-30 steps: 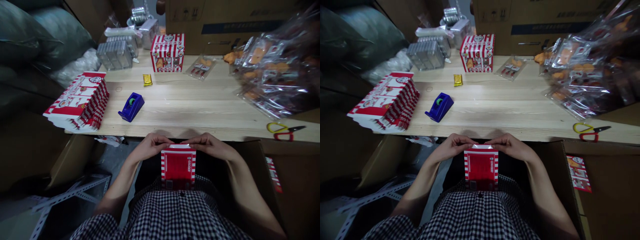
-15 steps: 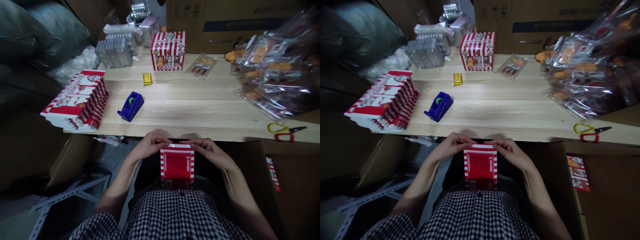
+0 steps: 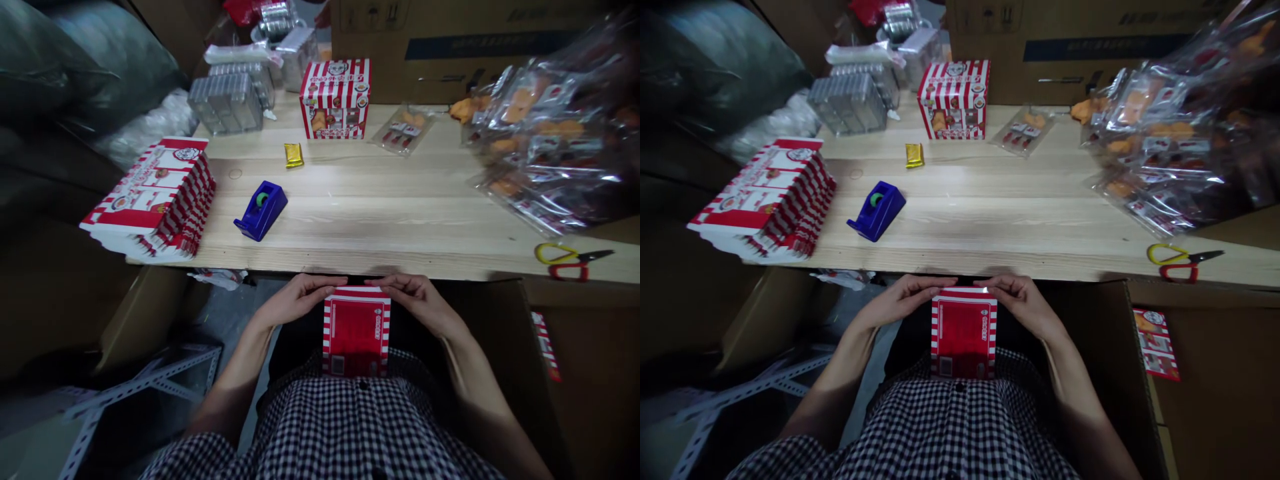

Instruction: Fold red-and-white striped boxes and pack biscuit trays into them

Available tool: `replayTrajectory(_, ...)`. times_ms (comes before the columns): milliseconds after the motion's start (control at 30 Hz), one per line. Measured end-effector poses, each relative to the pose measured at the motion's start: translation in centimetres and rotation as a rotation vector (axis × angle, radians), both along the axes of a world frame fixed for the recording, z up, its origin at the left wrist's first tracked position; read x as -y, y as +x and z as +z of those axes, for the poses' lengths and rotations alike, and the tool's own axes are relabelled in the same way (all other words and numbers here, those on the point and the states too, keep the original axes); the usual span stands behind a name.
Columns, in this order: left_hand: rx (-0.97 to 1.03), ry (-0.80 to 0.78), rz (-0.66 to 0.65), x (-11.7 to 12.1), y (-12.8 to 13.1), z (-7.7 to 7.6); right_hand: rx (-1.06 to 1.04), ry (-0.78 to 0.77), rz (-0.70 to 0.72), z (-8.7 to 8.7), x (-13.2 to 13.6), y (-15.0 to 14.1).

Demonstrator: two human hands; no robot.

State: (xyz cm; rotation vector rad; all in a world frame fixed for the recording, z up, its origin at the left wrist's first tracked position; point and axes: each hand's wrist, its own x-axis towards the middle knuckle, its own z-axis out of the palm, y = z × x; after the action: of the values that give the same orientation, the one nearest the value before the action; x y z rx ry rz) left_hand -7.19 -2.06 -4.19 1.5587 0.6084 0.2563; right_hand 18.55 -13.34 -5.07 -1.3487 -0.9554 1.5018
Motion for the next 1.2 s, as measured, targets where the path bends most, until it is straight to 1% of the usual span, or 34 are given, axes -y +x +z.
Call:
replayTrajectory(67, 0.002, -0.001, 0.025, 0.6, 0.0, 0.1, 0.040, 0.028, -0.016, 0.3, 0.9, -0.1)
replayTrajectory(167, -0.016, 0.006, 0.100, 1.3, 0.0, 0.2, 0.118, 0.099, 0.001, 0.6, 2.0, -0.3)
replayTrajectory(233, -0.021, 0.005, 0.148, 1.6, 0.1, 0.0, 0.162, 0.139, 0.006, 0.5, 2.6, -0.6)
replayTrajectory(333, -0.024, -0.012, 0.204, 1.9, 0.1, -0.6, 0.204, 0.172, -0.034, -0.1, 2.9, -1.1)
replayTrajectory(433, -0.015, -0.054, 0.234, 2.2, 0.3, -1.0, 0.194, 0.195, -0.053, -0.6, 2.9, -1.3)
replayTrajectory(533, -0.007, -0.050, 0.250, 2.7, 0.5, -0.8, 0.161, 0.217, -0.048, -0.6, 3.0, -1.0)
replayTrajectory(667, 0.007, 0.007, 0.273, 3.2, 0.8, -0.3, 0.109, 0.189, -0.032, -0.4, 3.0, -0.7)
replayTrajectory(800, 0.037, 0.086, 0.337, 3.0, 0.9, -0.3, 0.028, 0.175, -0.131, -0.3, 2.4, -1.7)
replayTrajectory(900, 0.062, 0.129, 0.342, 3.3, 0.8, -0.1, 0.051, 0.159, -0.142, -0.1, 1.9, -2.8)
replayTrajectory(1000, 0.078, 0.119, 0.349, 3.3, 0.2, 0.2, 0.086, 0.085, -0.154, 0.0, 2.0, -3.1)
replayTrajectory(1033, 0.077, 0.130, 0.390, 3.0, -0.3, 0.3, 0.098, 0.070, -0.171, 0.0, 2.0, -3.0)
replayTrajectory(1067, 0.068, 0.172, 0.466, 2.3, -0.9, 0.5, 0.108, 0.061, -0.188, -0.2, 2.1, -2.8)
replayTrajectory(1100, 0.048, 0.245, 0.572, 1.4, -1.8, 0.6, 0.112, 0.059, -0.207, -0.3, 2.1, -2.6)
replayTrajectory(1133, 0.016, 0.353, 0.706, 0.1, -2.9, 0.9, 0.111, 0.059, -0.221, -0.5, 2.1, -2.4)
replayTrajectory(1167, -0.037, 0.493, 0.845, -1.4, -4.1, 1.1, 0.107, 0.061, -0.238, -0.6, 2.1, -2.3)
replayTrajectory(1200, -0.118, 0.614, 0.954, -3.1, -5.2, 1.2, 0.099, 0.062, -0.256, -0.7, 2.0, -2.3)
